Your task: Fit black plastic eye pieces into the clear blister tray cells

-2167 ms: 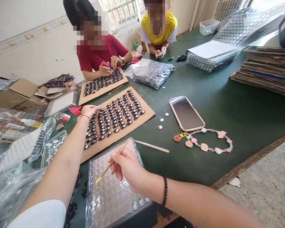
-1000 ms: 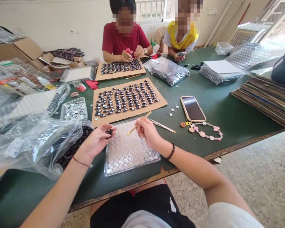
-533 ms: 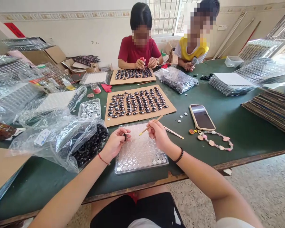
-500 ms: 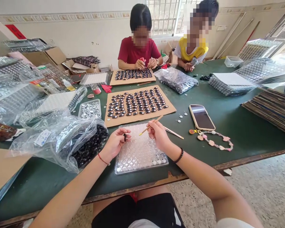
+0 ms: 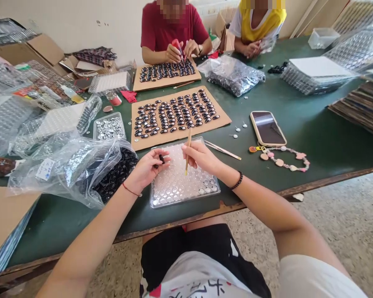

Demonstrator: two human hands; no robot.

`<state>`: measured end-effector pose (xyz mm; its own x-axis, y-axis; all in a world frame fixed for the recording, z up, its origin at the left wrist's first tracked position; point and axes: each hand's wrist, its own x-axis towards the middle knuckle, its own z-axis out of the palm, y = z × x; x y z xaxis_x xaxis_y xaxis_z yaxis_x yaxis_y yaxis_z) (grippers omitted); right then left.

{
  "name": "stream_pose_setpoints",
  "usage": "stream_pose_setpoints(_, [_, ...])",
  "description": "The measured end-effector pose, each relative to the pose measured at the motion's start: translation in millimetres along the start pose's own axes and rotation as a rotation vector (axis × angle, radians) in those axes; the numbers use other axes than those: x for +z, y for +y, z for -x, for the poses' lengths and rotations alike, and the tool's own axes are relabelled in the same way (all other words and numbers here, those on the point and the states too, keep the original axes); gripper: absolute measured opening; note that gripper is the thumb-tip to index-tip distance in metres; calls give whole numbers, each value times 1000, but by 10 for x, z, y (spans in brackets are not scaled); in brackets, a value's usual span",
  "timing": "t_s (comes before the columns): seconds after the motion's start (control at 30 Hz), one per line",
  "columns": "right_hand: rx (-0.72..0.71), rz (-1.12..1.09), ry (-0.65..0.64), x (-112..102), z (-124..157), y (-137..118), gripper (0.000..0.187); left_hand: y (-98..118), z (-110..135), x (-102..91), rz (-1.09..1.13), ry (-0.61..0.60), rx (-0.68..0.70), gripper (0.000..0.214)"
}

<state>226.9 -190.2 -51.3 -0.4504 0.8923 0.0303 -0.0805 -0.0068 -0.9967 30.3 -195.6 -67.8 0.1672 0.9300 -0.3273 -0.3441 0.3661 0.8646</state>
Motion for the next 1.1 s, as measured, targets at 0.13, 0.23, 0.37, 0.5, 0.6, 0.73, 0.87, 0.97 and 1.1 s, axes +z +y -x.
stream_pose_setpoints(0.13, [-126,345,-200,-30,66,-92,33,1,-19,-6,0,-36,-30,36])
stream_pose_setpoints(0.23, [-207,515,-414,-117,80,-184,35,15,-30,-28,25,-88,-53,36])
stream_pose_setpoints(0.37, [-155,581,-661,-203,74,-236,31,26,-39,-38,46,-98,-47,32])
stream_pose_setpoints(0.5, [-113,657,-739,-193,84,-227,26,26,-33,-20,77,-81,-33,28])
stream_pose_setpoints(0.6, [-108,648,-737,-179,91,-220,27,24,-20,-8,82,-88,-29,26])
stream_pose_setpoints(0.73, [-111,614,-757,-165,89,-214,27,22,-7,-9,49,-92,-26,24])
stream_pose_setpoints(0.87, [-135,673,-729,-138,106,-225,23,25,-7,-10,17,-138,-29,20])
stream_pose_setpoints(0.97, [-175,613,-631,-128,122,-247,25,16,1,9,-60,-165,-27,19])
stream_pose_setpoints(1.1, [-330,569,-258,-124,110,-235,26,-40,37,48,-268,-121,22,26])
